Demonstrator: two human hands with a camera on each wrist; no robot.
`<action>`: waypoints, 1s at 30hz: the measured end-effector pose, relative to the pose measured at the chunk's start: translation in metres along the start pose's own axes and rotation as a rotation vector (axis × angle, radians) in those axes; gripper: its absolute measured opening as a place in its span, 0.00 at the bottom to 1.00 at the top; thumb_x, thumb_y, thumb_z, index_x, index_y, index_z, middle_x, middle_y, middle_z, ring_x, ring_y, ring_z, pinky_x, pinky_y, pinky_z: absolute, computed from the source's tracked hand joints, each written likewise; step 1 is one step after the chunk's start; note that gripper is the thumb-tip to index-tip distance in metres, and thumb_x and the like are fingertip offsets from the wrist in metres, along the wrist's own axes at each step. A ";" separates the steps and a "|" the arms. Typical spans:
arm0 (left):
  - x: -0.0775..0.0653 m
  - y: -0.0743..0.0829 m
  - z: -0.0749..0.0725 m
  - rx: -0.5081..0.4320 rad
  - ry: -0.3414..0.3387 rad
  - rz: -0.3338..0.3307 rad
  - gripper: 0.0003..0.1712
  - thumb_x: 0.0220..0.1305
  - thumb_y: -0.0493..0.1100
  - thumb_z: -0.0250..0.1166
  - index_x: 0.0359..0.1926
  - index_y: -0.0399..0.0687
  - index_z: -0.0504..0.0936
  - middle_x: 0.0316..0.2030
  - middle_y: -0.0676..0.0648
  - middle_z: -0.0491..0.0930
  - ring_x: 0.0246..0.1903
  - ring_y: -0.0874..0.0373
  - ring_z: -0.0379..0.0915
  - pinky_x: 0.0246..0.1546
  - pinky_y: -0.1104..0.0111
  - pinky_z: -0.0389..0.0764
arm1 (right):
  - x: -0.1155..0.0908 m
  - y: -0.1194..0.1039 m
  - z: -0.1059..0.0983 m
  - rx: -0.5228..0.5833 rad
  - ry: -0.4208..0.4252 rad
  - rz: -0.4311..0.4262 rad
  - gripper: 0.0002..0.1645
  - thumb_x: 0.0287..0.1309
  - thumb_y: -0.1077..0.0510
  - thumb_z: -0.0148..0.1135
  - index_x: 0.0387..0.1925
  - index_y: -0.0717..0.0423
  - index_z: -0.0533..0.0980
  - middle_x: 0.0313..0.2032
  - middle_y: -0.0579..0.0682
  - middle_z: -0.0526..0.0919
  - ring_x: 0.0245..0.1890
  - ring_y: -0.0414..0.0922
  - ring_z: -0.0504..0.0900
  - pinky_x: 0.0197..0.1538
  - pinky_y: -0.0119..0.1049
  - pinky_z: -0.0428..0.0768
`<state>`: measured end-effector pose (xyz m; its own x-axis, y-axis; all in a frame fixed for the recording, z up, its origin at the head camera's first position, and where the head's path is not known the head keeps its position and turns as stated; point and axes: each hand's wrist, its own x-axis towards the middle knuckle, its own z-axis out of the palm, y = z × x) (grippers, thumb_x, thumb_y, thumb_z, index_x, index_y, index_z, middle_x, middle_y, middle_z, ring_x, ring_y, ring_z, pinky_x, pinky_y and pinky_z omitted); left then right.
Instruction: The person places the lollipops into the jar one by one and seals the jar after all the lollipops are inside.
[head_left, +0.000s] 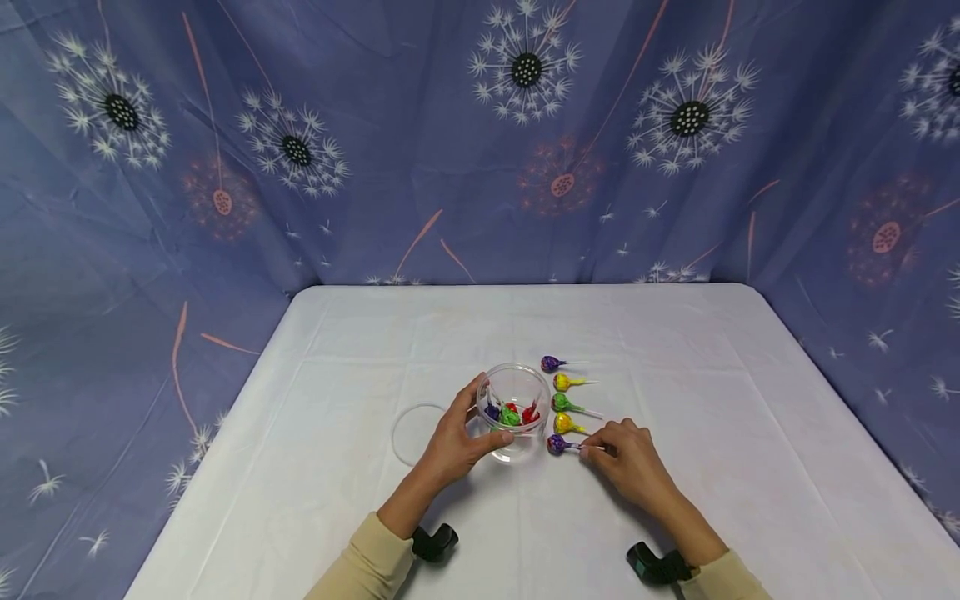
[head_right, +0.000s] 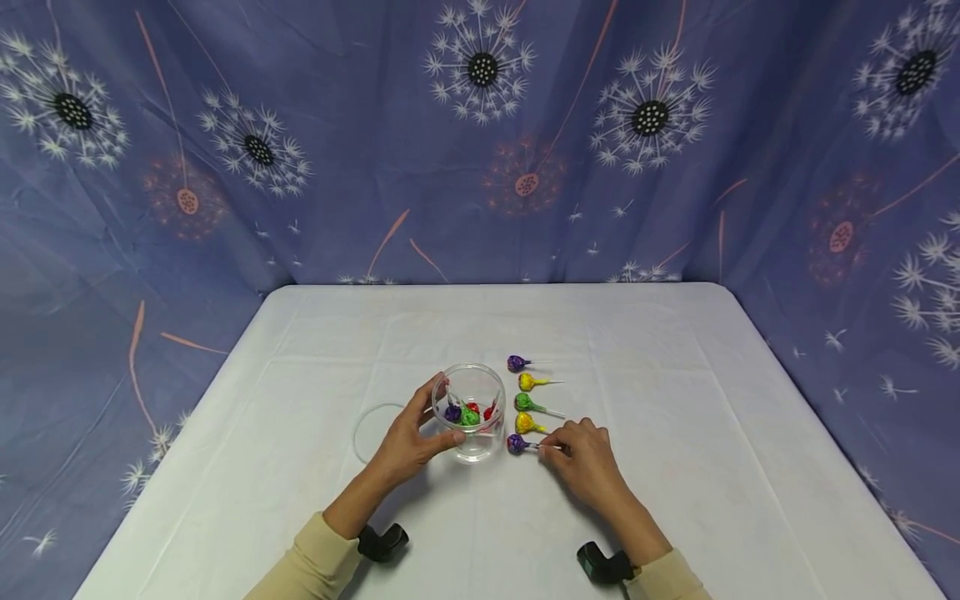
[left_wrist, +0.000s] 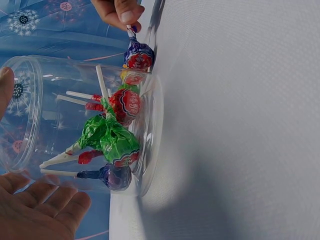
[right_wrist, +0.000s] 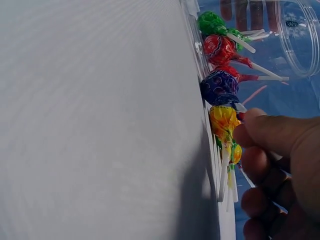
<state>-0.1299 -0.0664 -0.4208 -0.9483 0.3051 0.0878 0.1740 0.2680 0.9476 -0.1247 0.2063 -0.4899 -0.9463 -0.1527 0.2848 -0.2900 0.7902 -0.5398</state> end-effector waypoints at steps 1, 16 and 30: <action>0.000 0.000 0.000 -0.002 -0.001 -0.001 0.50 0.54 0.39 0.70 0.72 0.40 0.52 0.69 0.34 0.57 0.68 0.38 0.55 0.69 0.46 0.59 | 0.000 -0.001 -0.001 0.002 0.003 0.003 0.03 0.47 0.56 0.72 0.25 0.45 0.83 0.22 0.33 0.76 0.27 0.32 0.63 0.34 0.32 0.56; 0.011 -0.039 0.005 0.000 0.014 0.042 0.51 0.52 0.44 0.72 0.72 0.53 0.53 0.70 0.41 0.57 0.69 0.45 0.56 0.69 0.50 0.61 | 0.014 -0.027 -0.043 0.052 0.135 -0.103 0.07 0.46 0.60 0.71 0.26 0.43 0.83 0.21 0.33 0.75 0.28 0.33 0.65 0.34 0.31 0.58; 0.010 -0.040 0.004 0.029 0.009 0.054 0.53 0.51 0.52 0.72 0.73 0.53 0.52 0.70 0.45 0.58 0.69 0.46 0.57 0.69 0.51 0.63 | 0.045 -0.057 -0.072 0.092 0.153 -0.177 0.05 0.48 0.59 0.70 0.29 0.45 0.84 0.22 0.35 0.75 0.28 0.31 0.63 0.34 0.31 0.59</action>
<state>-0.1457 -0.0704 -0.4585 -0.9397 0.3115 0.1410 0.2319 0.2776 0.9323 -0.1400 0.1967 -0.3894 -0.8492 -0.1862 0.4942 -0.4673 0.7009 -0.5388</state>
